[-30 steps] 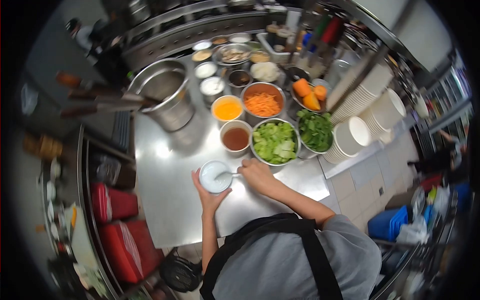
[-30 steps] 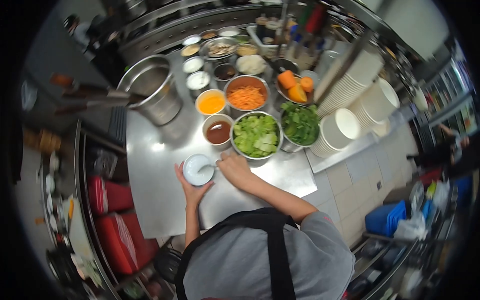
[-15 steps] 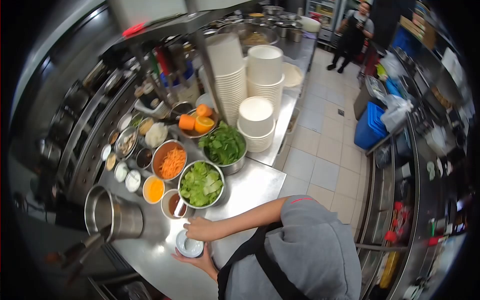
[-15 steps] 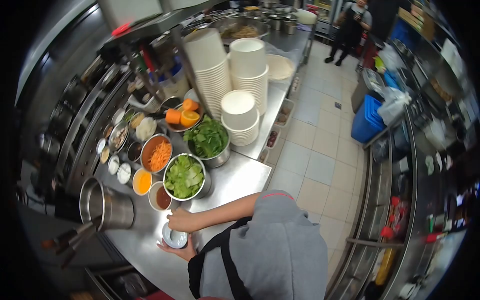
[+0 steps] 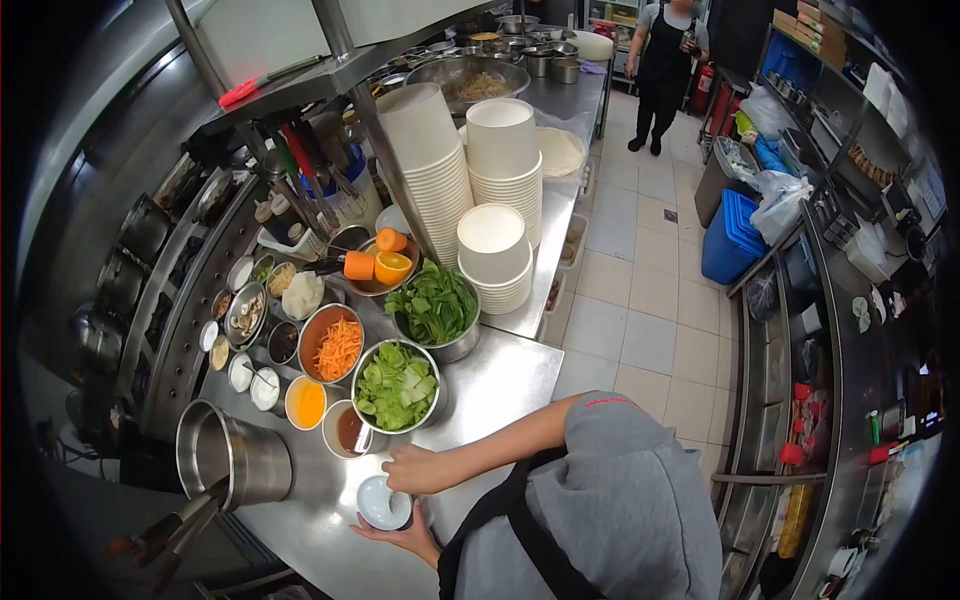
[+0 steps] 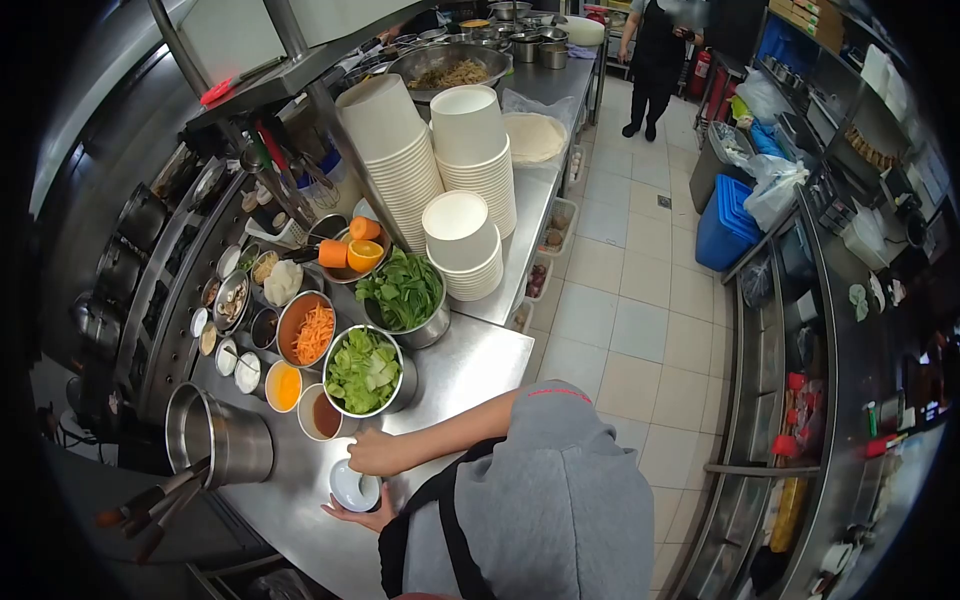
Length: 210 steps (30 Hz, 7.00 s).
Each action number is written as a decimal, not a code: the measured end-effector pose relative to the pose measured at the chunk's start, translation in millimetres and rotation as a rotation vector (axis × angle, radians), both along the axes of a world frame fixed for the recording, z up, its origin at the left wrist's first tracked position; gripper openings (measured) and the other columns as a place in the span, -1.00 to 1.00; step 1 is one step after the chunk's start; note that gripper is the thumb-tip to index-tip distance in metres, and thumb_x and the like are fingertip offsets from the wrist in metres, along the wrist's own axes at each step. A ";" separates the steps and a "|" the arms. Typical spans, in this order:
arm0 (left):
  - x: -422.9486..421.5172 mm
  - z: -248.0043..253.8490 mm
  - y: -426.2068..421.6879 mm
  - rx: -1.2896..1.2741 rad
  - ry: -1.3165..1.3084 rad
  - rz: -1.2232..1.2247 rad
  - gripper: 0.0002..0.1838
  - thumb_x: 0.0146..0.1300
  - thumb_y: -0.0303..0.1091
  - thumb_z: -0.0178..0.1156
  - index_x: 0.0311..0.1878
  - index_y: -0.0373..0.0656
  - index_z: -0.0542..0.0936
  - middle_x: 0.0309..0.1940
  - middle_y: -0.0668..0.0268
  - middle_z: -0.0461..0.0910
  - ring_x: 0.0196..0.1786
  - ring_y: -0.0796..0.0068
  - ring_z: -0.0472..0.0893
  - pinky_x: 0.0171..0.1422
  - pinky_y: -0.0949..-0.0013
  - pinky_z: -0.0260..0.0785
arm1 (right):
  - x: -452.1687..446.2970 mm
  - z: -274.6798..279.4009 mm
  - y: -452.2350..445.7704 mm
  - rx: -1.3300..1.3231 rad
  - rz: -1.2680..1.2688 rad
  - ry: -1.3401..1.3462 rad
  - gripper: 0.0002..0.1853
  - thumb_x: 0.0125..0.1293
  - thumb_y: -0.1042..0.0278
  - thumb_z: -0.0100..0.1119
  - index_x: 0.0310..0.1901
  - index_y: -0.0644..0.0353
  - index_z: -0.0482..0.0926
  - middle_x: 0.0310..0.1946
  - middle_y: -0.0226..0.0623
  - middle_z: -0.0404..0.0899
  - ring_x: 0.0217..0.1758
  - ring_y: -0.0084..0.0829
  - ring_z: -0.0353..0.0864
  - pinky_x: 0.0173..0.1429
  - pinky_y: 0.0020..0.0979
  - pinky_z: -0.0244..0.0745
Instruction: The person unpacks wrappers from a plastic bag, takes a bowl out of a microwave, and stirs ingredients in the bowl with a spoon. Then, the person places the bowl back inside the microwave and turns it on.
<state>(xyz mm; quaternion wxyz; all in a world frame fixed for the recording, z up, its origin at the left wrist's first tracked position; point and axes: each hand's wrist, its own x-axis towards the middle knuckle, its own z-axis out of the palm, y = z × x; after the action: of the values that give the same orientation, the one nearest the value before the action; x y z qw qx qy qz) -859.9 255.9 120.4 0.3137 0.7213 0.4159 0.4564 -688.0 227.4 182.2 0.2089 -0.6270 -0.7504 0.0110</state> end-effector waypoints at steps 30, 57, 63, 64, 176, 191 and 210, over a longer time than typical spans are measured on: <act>-12.2 -5.5 18.6 -0.025 -0.014 -0.094 0.42 -0.43 -0.35 0.57 0.47 -0.14 -0.24 0.36 0.02 0.10 0.40 0.02 0.17 0.49 -0.01 0.00 | 4.1 -25.0 13.5 -0.110 0.057 0.176 -0.88 -0.05 0.45 0.18 -0.49 0.32 0.61 -0.47 0.00 0.63 -0.38 -0.05 0.68 -0.44 -0.13 0.55; -21.3 -25.3 -20.3 -0.060 -0.096 0.085 0.35 -0.48 -0.11 0.66 0.40 -0.25 0.02 0.35 0.04 0.06 0.40 0.07 0.12 0.51 0.05 -0.14 | 5.0 -55.5 -17.0 -0.282 -0.066 1.615 -0.58 0.48 0.02 -0.19 -0.06 0.25 0.45 -0.13 -0.23 0.55 -0.26 -0.48 0.64 -0.43 -0.53 0.51; -29.5 -11.9 -19.5 -0.079 0.055 0.081 0.42 -0.53 -0.10 0.66 0.40 -0.29 -0.07 0.37 -0.11 -0.01 0.44 -0.05 0.02 0.50 0.07 -0.07 | 4.9 -52.4 -12.6 -0.330 -0.197 1.674 -0.62 0.50 0.03 -0.24 -0.15 0.22 0.39 -0.20 -0.18 0.54 -0.35 -0.51 0.58 -0.46 -0.58 0.47; -31.9 -9.9 -19.3 -0.093 0.040 0.074 0.45 -0.53 -0.11 0.66 0.41 -0.28 -0.12 0.37 -0.12 0.00 0.44 -0.05 0.04 0.49 0.07 -0.05 | 5.0 -52.5 -11.5 -0.347 -0.212 1.741 -0.64 0.51 0.06 -0.24 -0.14 0.23 0.38 -0.20 -0.15 0.54 -0.35 -0.50 0.57 -0.44 -0.57 0.47; -292.3 122.5 -580.8 0.017 0.075 1.505 0.47 -0.46 -0.29 0.57 0.46 -0.14 -0.31 0.13 0.01 0.34 0.16 0.12 0.46 0.25 0.15 0.34 | -401.2 73.3 -335.2 -1.232 1.440 1.418 -0.57 0.52 0.06 -0.38 -0.19 0.29 0.38 -0.30 0.04 0.58 -0.40 -0.32 0.59 -0.22 -0.35 0.51; -437.1 129.1 -614.7 0.009 0.098 1.619 0.48 -0.48 -0.25 0.59 0.46 -0.18 -0.29 0.12 0.00 0.34 0.18 0.06 0.42 0.28 0.10 0.28 | -596.0 76.3 -380.7 -1.369 1.535 1.417 -0.58 0.52 0.07 -0.36 -0.18 0.29 0.38 -0.28 0.02 0.57 -0.36 -0.35 0.59 -0.18 -0.38 0.50; -655.6 119.9 -612.2 -0.030 0.073 1.653 0.46 -0.48 -0.24 0.59 0.45 -0.25 -0.24 0.13 0.03 0.35 0.18 0.03 0.36 0.30 0.05 0.20 | -807.8 62.8 -376.3 -1.404 1.236 1.339 -0.54 0.53 0.06 -0.33 -0.23 0.32 0.43 -0.38 -0.01 0.59 -0.53 -0.38 0.55 -0.38 -0.44 0.49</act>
<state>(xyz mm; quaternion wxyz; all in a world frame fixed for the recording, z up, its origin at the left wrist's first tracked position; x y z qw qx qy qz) -1515.5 -356.4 240.3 -0.1273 0.1927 0.8283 0.5105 -1495.8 -148.9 245.0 0.1292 0.0015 -0.4967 0.8583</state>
